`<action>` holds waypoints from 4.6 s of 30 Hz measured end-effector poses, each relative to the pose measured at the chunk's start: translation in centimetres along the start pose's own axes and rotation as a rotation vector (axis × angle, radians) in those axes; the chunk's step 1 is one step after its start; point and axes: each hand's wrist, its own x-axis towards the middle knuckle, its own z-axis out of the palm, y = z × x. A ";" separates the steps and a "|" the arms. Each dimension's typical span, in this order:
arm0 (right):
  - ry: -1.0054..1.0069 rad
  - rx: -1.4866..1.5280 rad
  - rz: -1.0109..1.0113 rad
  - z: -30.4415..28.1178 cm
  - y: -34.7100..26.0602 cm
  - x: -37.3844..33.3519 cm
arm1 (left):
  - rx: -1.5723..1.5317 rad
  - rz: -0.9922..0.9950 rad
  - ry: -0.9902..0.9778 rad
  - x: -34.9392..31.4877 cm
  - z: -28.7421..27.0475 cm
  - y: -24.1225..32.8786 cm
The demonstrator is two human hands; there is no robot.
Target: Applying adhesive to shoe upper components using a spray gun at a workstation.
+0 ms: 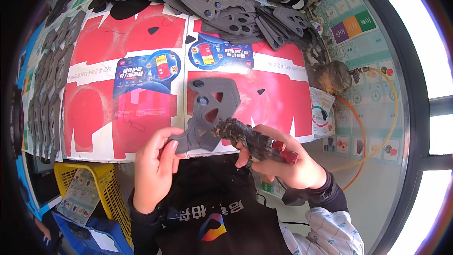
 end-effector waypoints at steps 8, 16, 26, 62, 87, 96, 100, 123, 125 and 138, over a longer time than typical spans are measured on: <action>-0.035 -0.075 0.121 1.0 0.1 0.7 | 0.945 0.441 0.230 1.3 -0.4 -2.8; -0.101 -0.148 0.209 2.1 0.1 3.0 | 0.985 0.535 0.321 1.9 -0.6 -4.9; 0.024 -0.024 0.206 3.0 1.6 3.5 | 0.957 0.539 0.308 2.2 -0.6 -5.2; 0.181 -0.073 0.235 -0.3 1.2 3.5 | 0.990 0.541 0.328 2.6 -0.5 -5.2; 0.239 0.019 0.093 -2.5 0.3 5.7 | 0.965 0.518 0.315 2.6 -0.5 -4.9; 0.219 -0.010 0.103 -1.8 -0.5 6.7 | 0.968 0.529 0.331 2.7 -0.7 -5.1; 0.231 0.010 0.121 -1.4 -0.5 7.0 | 0.953 0.527 0.328 2.6 -0.7 -5.2; 0.139 -0.007 0.173 -0.7 -0.2 5.4 | 0.945 0.548 0.330 2.6 -0.9 -5.2; 0.140 0.002 0.172 -0.5 -0.2 5.3 | 0.945 0.547 0.327 2.4 -1.1 -5.2; 0.092 -0.035 0.188 1.4 -0.9 6.1 | 0.903 0.539 0.324 2.4 -1.0 -5.1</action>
